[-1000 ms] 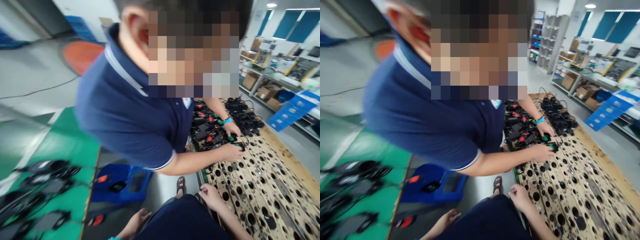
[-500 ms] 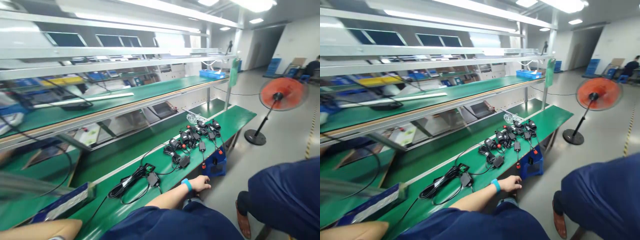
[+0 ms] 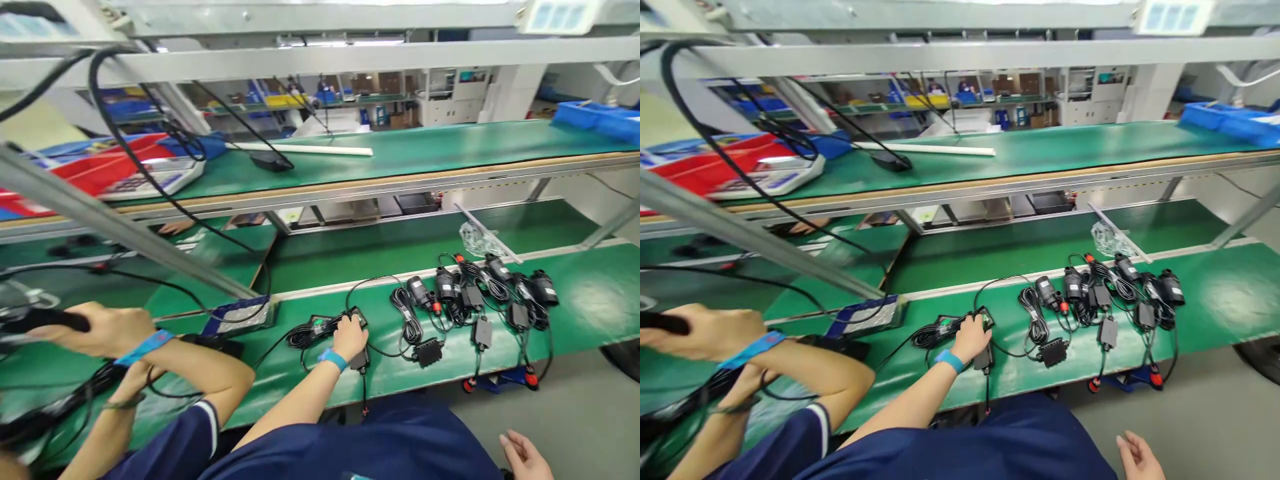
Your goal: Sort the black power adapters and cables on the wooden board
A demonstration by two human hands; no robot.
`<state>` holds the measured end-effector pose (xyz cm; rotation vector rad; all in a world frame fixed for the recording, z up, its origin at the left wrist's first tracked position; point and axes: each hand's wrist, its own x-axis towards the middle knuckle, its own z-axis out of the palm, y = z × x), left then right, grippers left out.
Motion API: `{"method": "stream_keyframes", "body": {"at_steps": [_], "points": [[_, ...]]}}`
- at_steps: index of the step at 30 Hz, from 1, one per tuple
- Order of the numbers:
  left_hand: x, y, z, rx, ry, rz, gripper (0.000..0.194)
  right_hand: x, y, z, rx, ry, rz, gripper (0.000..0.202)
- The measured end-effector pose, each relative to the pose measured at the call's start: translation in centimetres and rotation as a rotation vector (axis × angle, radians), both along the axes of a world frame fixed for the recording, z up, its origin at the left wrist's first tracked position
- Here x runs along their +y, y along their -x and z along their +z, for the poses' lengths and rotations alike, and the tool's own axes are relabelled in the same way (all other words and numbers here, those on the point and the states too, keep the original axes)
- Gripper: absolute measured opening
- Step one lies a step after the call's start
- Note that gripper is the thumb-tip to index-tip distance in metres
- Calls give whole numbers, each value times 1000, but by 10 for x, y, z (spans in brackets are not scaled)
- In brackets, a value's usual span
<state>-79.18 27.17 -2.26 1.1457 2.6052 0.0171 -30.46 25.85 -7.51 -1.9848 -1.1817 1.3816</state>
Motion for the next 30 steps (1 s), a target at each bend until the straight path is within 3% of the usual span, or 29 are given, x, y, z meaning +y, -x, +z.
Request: {"method": "stream_keyframes", "body": {"at_steps": [3,6,9,13,18,24,27,30], "points": [[-17,21,-21,134,-30,128,77,75,49,5,-149,-91,317,72],[-13,51,-27,65,45,98,79,139,120,21,-307,-453,638,71],[-5,78,-21,-11,92,56,58,183,199,41,-353,-717,834,59],[-17,86,0,21,41,97,36,207,277,55,-445,-787,999,50],[-58,56,13,162,-96,251,41,224,322,42,-672,-678,1001,64],[-102,23,-4,152,-316,372,47,263,359,23,-833,-318,1072,85],[-114,14,-7,104,-289,320,53,278,369,22,-848,-235,1074,93],[-117,8,-7,-6,-175,144,57,285,370,29,-850,-206,1089,86]]}}
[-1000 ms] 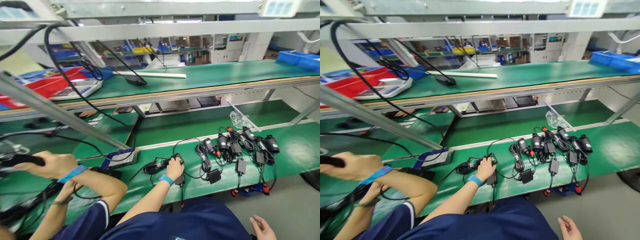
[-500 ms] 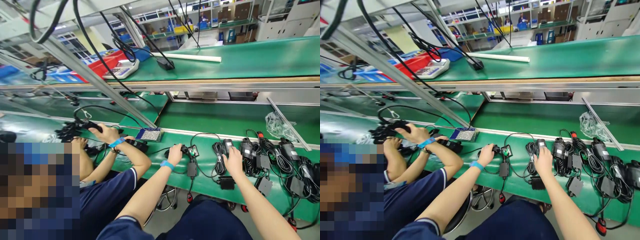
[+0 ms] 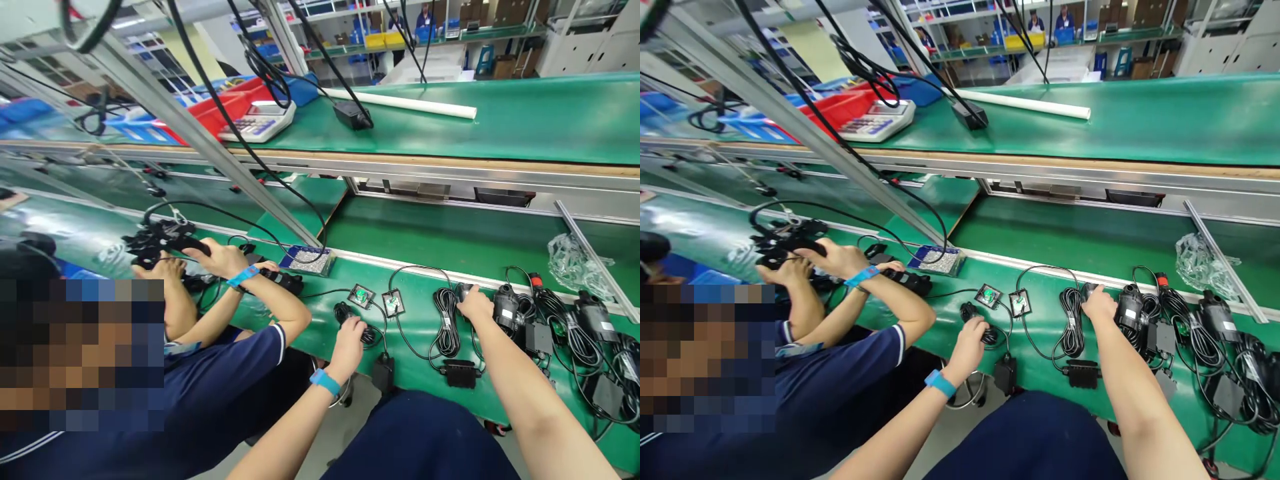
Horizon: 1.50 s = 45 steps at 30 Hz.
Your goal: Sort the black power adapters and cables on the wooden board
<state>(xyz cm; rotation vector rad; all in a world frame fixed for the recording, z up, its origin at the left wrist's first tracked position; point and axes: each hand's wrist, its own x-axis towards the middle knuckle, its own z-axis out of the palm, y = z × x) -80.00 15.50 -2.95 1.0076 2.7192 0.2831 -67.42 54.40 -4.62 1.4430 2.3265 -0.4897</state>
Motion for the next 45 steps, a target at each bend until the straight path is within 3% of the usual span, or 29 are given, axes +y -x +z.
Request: {"method": "stream_keyframes", "body": {"at_steps": [3,7,9,12,15,20,23,25,27,30,32,34,37,40,43,45], "points": [[5,-2,-2,-161,132,-158,51,-1,-7,18,45,27,-16,73],[30,6,-14,-344,139,-92,45,-16,-29,62,243,-45,-4,78],[55,14,-21,-291,63,-14,55,-27,-44,88,348,-128,27,83],[100,29,-34,-150,-3,163,86,-45,-71,126,507,-239,49,87],[139,43,-50,-90,103,278,113,-62,-100,157,680,-365,45,88],[177,60,-79,-205,149,276,117,-93,-139,190,882,-638,42,89],[195,62,-84,-230,115,289,124,-113,-153,205,918,-720,-30,90],[205,56,-79,-188,97,291,127,-124,-161,216,949,-755,-118,91],[214,44,-72,-142,86,284,118,-133,-166,228,988,-818,-169,93],[221,20,-59,-59,-25,244,79,-143,-173,243,1029,-929,-149,92],[224,1,-52,-91,-180,129,65,-149,-178,246,1047,-936,-156,92],[229,-18,-45,-298,-273,11,76,-155,-183,242,1067,-888,-205,94],[243,-37,-35,-677,-267,62,106,-167,-193,231,1078,-828,-271,99],[252,-38,-23,-780,-287,180,97,-177,-205,224,1093,-814,-332,98],[242,-24,0,-885,-347,160,63,-179,-218,226,1134,-859,-424,97],[228,-10,26,-1001,-388,94,38,-178,-227,232,1161,-888,-484,98]]}}
